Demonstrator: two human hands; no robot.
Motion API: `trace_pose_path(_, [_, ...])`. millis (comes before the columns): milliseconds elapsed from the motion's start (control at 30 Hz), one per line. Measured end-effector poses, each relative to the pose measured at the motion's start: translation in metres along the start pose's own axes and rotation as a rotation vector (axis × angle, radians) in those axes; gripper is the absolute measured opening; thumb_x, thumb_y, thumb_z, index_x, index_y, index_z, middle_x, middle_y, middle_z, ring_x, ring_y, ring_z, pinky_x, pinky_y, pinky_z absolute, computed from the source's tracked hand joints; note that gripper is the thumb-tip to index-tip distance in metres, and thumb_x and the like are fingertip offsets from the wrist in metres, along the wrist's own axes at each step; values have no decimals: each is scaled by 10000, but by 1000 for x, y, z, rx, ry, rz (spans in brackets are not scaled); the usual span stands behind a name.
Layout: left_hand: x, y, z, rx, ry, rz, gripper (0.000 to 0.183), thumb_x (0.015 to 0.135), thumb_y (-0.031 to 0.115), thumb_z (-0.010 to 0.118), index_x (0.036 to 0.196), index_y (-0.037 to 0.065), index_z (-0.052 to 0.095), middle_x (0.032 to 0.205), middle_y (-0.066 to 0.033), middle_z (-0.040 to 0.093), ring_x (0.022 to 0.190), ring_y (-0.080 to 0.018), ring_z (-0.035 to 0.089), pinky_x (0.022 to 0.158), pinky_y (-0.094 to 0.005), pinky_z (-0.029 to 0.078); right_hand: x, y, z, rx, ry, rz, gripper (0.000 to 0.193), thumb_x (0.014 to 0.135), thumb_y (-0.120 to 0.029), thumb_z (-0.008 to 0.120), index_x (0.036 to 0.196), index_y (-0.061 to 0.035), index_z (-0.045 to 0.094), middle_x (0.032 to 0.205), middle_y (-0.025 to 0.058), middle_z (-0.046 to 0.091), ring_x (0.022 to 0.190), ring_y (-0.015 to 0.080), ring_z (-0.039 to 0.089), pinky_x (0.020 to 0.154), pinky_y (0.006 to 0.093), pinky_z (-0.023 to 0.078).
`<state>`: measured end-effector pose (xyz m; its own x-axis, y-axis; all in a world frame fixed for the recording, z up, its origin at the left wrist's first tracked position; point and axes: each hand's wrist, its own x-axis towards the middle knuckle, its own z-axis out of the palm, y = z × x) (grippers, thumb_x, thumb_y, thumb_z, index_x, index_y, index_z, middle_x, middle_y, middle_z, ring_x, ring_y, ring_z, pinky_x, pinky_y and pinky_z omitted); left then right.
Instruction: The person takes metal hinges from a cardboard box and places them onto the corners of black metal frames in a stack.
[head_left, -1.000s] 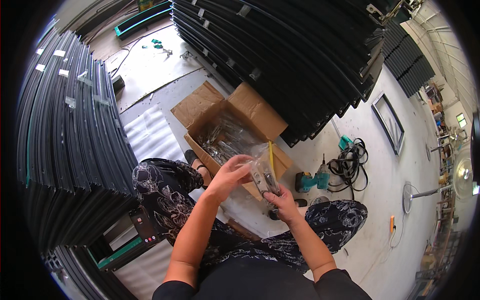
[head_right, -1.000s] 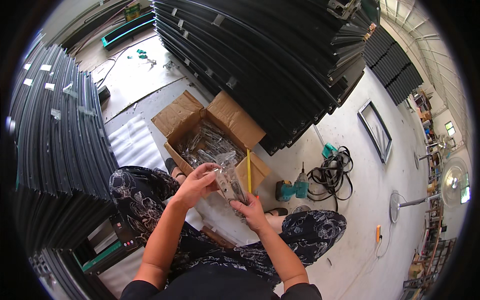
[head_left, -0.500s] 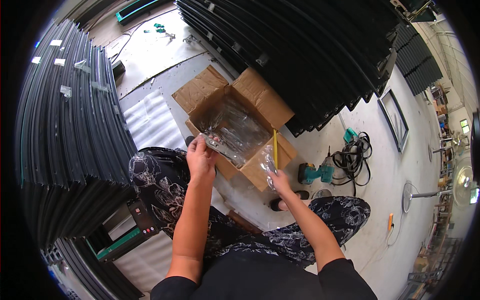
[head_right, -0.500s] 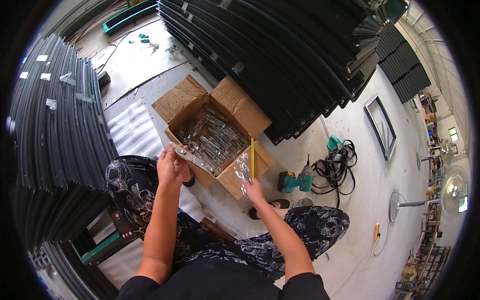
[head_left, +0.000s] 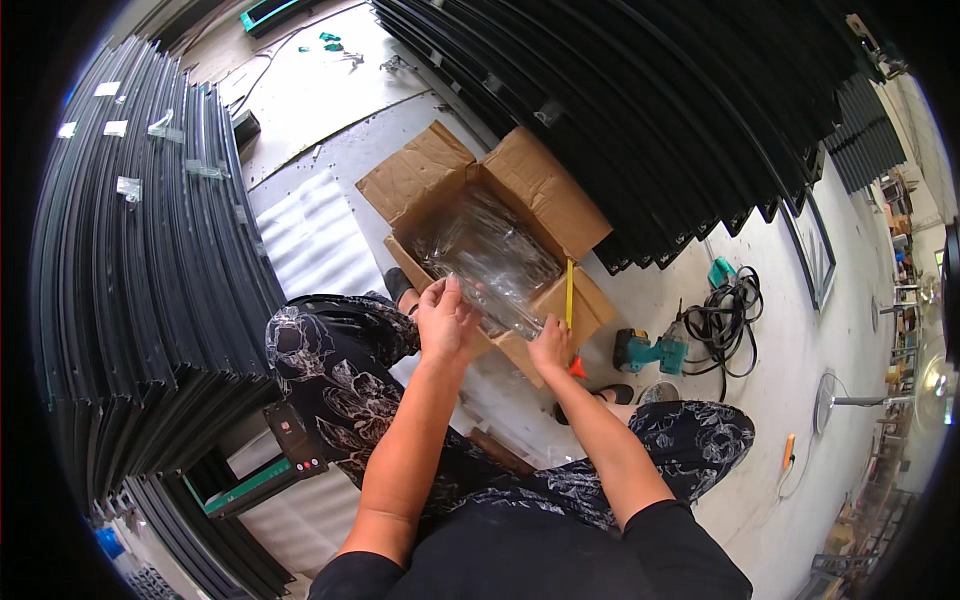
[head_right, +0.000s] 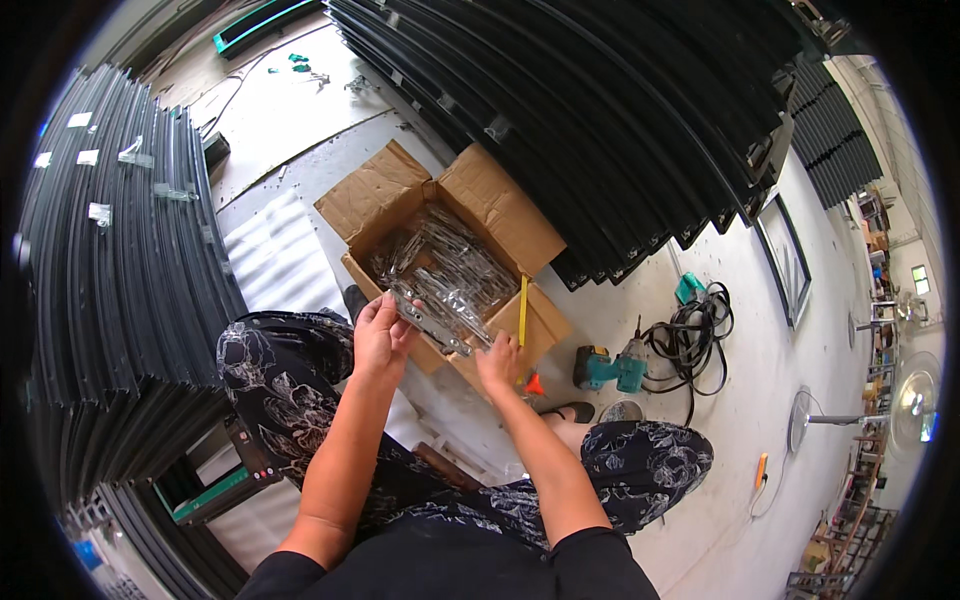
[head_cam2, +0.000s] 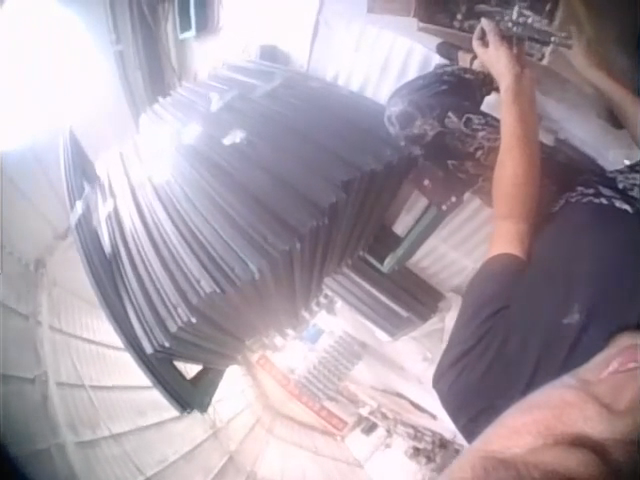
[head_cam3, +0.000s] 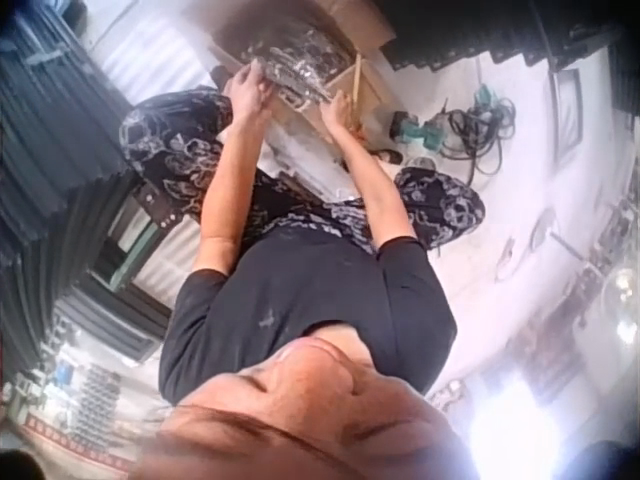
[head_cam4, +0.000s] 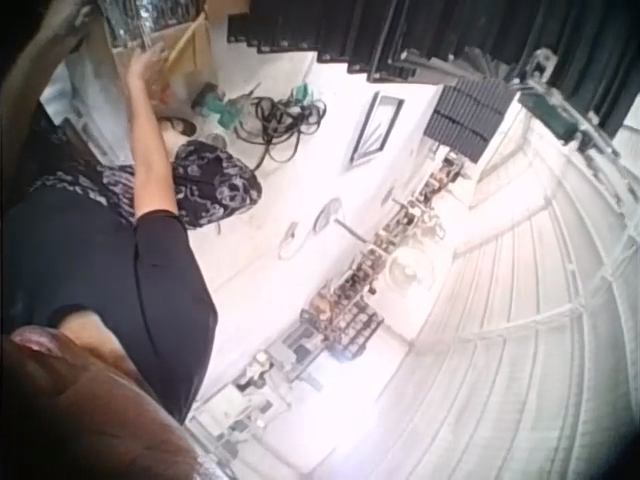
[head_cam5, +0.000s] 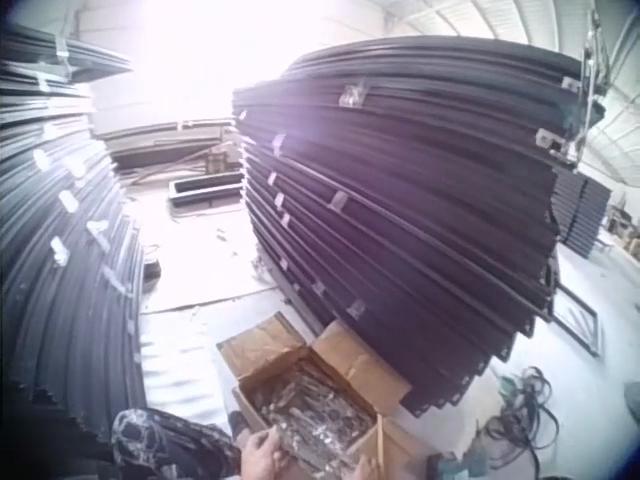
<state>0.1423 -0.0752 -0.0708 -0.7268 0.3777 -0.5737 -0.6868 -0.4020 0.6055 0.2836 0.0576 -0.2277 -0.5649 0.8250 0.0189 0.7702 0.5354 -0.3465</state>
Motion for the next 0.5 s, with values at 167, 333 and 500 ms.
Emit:
trace_pose_path(167, [-2, -4, 5, 1, 17, -24, 209, 924, 205, 522, 1042, 43, 461, 929, -76, 599, 873, -207, 629, 750, -364, 536, 11, 13, -9, -30, -243, 17, 364, 675, -254, 697, 942, -46, 563, 1042, 169, 551, 976, 353, 532, 831, 443, 450])
trace_pose_path(333, [-6, -4, 3, -30, 29, -17, 220, 924, 206, 519, 1058, 47, 448, 961, -89, 602, 888, -217, 627, 770, -371, 527, -4, 16, -11, -99, -206, -41, 360, 677, -257, 705, 938, -43, 580, 1049, 155, 554, 965, 342, 541, 827, 431, 455])
trace_pose_path(500, [-8, -5, 2, -9, -6, -56, 235, 924, 219, 521, 1067, 46, 453, 968, -77, 601, 893, -215, 626, 771, -358, 524, -12, 23, -14, -49, -224, -52, 368, 680, -252, 710, 955, -46, 576, 1051, 158, 553, 983, 333, 542, 850, 413, 450])
